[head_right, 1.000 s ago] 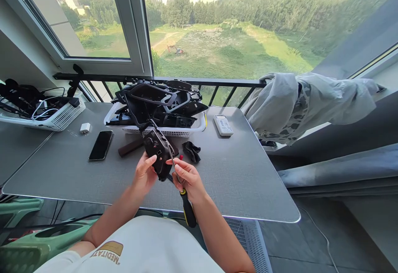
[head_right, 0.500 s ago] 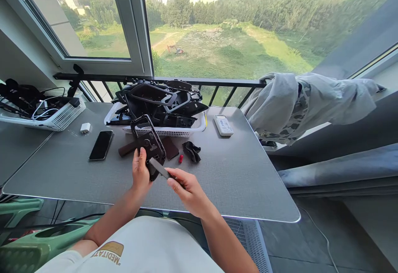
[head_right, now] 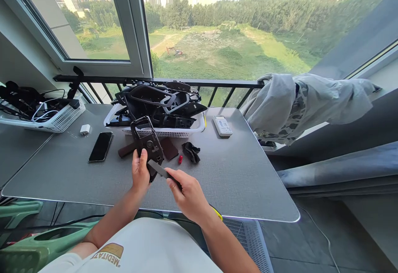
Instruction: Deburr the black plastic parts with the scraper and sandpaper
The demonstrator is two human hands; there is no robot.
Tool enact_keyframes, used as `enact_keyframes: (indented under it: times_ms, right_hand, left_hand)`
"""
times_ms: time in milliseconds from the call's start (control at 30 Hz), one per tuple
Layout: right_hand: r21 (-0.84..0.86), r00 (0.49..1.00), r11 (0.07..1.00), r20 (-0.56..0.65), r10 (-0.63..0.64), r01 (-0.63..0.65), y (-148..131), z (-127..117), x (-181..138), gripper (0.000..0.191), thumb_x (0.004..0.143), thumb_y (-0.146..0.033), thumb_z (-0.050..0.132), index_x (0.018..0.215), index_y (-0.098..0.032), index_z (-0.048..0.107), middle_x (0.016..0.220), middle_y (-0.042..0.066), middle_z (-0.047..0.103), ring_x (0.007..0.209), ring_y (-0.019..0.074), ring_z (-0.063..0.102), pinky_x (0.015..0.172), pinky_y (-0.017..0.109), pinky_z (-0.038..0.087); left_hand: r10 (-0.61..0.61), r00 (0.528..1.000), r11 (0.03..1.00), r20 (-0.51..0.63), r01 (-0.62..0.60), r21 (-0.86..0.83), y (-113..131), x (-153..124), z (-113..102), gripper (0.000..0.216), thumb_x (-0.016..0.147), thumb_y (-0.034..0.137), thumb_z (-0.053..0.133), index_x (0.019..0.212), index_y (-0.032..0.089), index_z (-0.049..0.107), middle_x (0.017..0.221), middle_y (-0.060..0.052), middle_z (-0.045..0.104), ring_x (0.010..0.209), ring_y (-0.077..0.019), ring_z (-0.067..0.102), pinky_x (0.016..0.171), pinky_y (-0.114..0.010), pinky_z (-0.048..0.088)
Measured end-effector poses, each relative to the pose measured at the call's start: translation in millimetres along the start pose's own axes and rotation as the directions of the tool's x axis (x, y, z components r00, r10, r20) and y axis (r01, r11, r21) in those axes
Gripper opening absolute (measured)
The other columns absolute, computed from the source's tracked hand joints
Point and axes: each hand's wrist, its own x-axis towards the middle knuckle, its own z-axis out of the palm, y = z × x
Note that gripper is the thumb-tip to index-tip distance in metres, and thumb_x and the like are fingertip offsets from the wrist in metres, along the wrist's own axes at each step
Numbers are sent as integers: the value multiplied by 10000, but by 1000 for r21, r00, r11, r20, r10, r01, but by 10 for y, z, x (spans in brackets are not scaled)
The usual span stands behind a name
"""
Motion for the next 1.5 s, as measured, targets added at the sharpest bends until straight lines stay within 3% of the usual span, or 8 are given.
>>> enact_keyframes:
  times_ms: [200,367,533,767,967,1233,1400,1500]
  right_hand:
    - [47,999,999,53,12,-14,-4,-5,1,333,956,-309,468,1167,-188,695,758,30,686,647,155,602,605,254,473]
    - [202,991,973,-51,127,-115,83,35,30,351,913,-371,537,1152,-193,722,929,70,746,782,188,657,693,288,504]
    - [578,947,763,55,316,-289,205,100,112,491,787,-562,664,1106,-197,747,933,68,727,418,58,414,383,230,332]
    - [732,914,595,90,395,-330,220,173,161,515,731,-545,727,1124,-212,734,854,42,715,372,33,347,370,227,257]
    - [728,919,600,104,382,-331,250,231,186,577,729,-577,714,1146,-178,728,595,-23,593,355,44,340,353,218,257]
    - [659,949,703,52,311,-267,249,218,176,435,805,-533,657,1141,-265,727,1241,80,592,388,-1,383,350,226,316]
    - [338,979,935,-130,157,-105,214,118,141,385,910,-435,554,1188,-215,705,902,51,641,560,105,516,470,233,423]
    - [102,993,994,-112,35,-24,156,28,91,355,945,-345,509,1200,-186,697,757,30,624,654,145,571,592,247,475]
  left_hand:
    - [-10,1000,1000,7,10,24,-12,9,-9,503,724,665,671,939,216,597,857,-16,697,730,-157,645,687,-264,509]
    - [-92,996,995,-12,92,-46,24,9,8,501,693,637,713,942,217,603,861,-17,708,730,-170,672,677,-271,518]
    - [-199,975,967,96,211,-140,113,-27,37,512,614,511,820,952,212,577,800,9,697,657,-159,669,663,-289,530]
    - [-233,964,952,128,253,-172,147,-17,51,505,581,367,825,989,195,583,824,-9,710,663,-165,674,650,-281,512]
    - [-306,950,936,54,311,-165,140,-35,75,460,637,481,758,951,181,608,786,-4,707,657,-164,673,635,-268,490]
    - [-281,951,947,124,296,-122,116,-44,35,574,565,413,837,1016,190,560,796,11,678,661,-149,656,646,-267,500]
    - [-190,981,977,33,193,-91,52,-21,29,680,588,607,798,1068,209,524,921,-39,696,772,-199,690,742,-326,525]
    - [-106,994,994,36,107,-34,-7,4,-6,793,534,700,779,1099,210,517,982,-64,693,845,-224,688,796,-349,521]
